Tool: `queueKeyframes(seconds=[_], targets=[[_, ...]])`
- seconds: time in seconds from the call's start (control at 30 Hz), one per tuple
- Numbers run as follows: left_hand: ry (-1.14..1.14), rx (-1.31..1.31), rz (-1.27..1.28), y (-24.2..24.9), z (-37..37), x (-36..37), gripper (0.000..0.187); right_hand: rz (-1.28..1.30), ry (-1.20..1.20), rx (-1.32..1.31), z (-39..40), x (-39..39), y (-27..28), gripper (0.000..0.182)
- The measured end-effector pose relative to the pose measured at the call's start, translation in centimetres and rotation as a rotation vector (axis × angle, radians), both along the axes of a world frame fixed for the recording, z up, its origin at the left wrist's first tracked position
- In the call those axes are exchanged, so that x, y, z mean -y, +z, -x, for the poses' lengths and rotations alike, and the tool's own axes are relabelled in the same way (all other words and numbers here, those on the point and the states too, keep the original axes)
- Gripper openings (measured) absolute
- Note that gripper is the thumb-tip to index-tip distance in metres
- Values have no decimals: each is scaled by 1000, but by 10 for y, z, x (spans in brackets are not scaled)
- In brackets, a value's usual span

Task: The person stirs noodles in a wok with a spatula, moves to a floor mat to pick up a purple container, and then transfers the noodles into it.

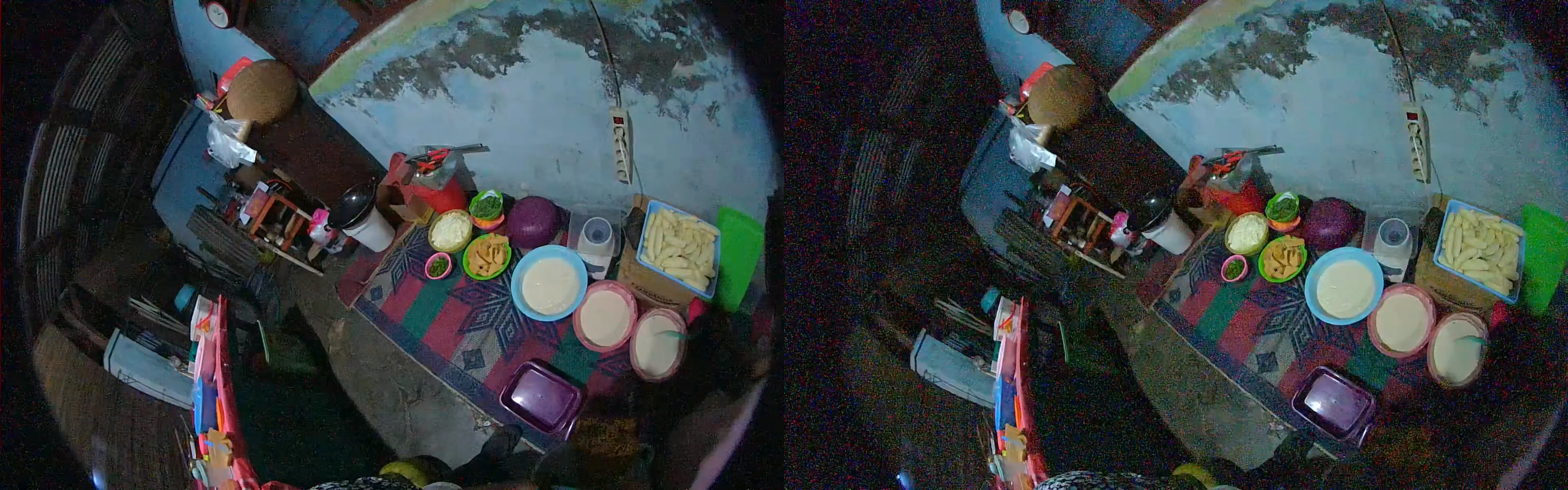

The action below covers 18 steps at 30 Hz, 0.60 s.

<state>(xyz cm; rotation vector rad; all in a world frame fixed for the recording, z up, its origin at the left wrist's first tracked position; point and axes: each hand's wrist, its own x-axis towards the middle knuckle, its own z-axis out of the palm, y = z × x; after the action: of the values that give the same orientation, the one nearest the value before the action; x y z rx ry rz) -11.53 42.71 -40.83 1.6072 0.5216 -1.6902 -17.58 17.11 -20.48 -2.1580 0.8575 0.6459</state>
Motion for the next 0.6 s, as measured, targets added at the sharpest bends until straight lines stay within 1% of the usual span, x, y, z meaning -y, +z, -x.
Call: queueKeyframes(seconds=[0.1,0.37,0.43,0.5,0.6], targets=[[-5,10,13,5,-6,-2,25,1,5,-8,4,-6,-3,24],[-15,-36,55,-6,29,-10,28,-16,-16,-44,22,-15,-10,24],[-17,-67,90,-9,51,-14,29,-35,-9,-91,38,-21,-9,24],[-3,-103,148,-15,78,-36,30,-72,27,-165,53,-27,-6,24],[84,-142,200,-17,77,-53,31,-185,133,-349,66,-36,6,23]])
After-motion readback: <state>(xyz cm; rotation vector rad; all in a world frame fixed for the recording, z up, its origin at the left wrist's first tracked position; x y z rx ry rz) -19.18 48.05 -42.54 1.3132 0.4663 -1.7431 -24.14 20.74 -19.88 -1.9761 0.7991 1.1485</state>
